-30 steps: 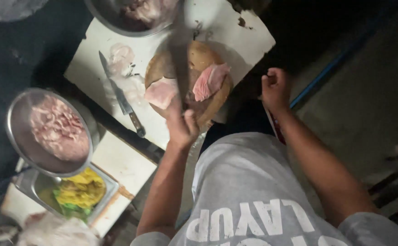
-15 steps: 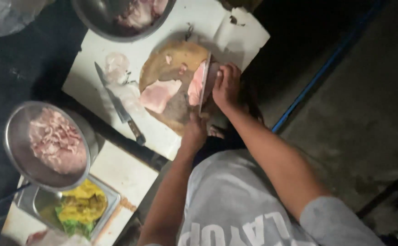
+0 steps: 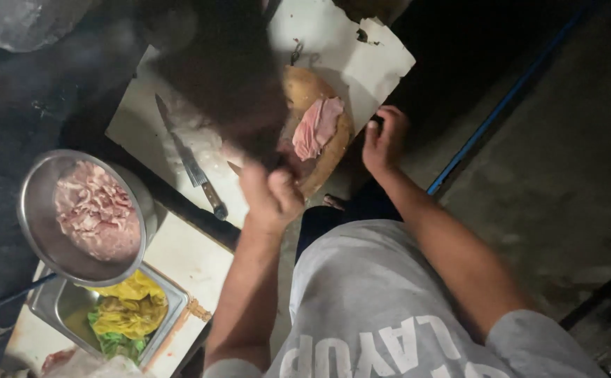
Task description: A person is slicing raw meat into thin strips on a wooden cutting board using a knife.
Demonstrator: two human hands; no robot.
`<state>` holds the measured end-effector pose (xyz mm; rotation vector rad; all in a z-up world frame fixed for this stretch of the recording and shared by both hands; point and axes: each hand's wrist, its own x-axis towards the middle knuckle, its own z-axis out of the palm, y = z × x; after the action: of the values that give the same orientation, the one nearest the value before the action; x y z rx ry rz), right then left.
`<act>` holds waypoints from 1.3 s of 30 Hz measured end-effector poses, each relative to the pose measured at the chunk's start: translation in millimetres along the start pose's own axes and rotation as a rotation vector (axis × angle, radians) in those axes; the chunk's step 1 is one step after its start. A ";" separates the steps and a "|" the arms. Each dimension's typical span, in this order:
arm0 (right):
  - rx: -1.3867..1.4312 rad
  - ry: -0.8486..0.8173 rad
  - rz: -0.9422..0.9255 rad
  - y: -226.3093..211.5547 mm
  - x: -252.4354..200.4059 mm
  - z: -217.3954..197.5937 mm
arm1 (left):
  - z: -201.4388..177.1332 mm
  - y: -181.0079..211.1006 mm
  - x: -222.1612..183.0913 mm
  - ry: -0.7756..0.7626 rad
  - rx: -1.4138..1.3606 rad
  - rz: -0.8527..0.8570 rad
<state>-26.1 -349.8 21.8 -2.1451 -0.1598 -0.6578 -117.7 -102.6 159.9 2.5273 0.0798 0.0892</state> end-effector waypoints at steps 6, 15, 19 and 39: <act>-0.056 0.038 0.045 -9.5 2.2 -42.4 | 64.9 -32.3 -28.3 -0.018 0.193 0.248; -0.122 -0.322 -0.015 -49.7 -9.9 71.9 | 187.8 -131.4 -102.1 -0.011 0.828 0.385; -0.328 -0.367 -0.165 -44.1 1.0 88.1 | 97.0 -55.3 -79.8 -0.049 0.571 0.224; -0.291 -0.254 -0.128 -21.9 -13.6 104.2 | 59.7 -41.9 -67.4 -0.117 0.164 -0.341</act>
<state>-3.5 -253.7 -20.5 -2.5129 -0.3595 -0.5017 -181.5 -107.7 84.0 2.6352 0.4850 -0.2094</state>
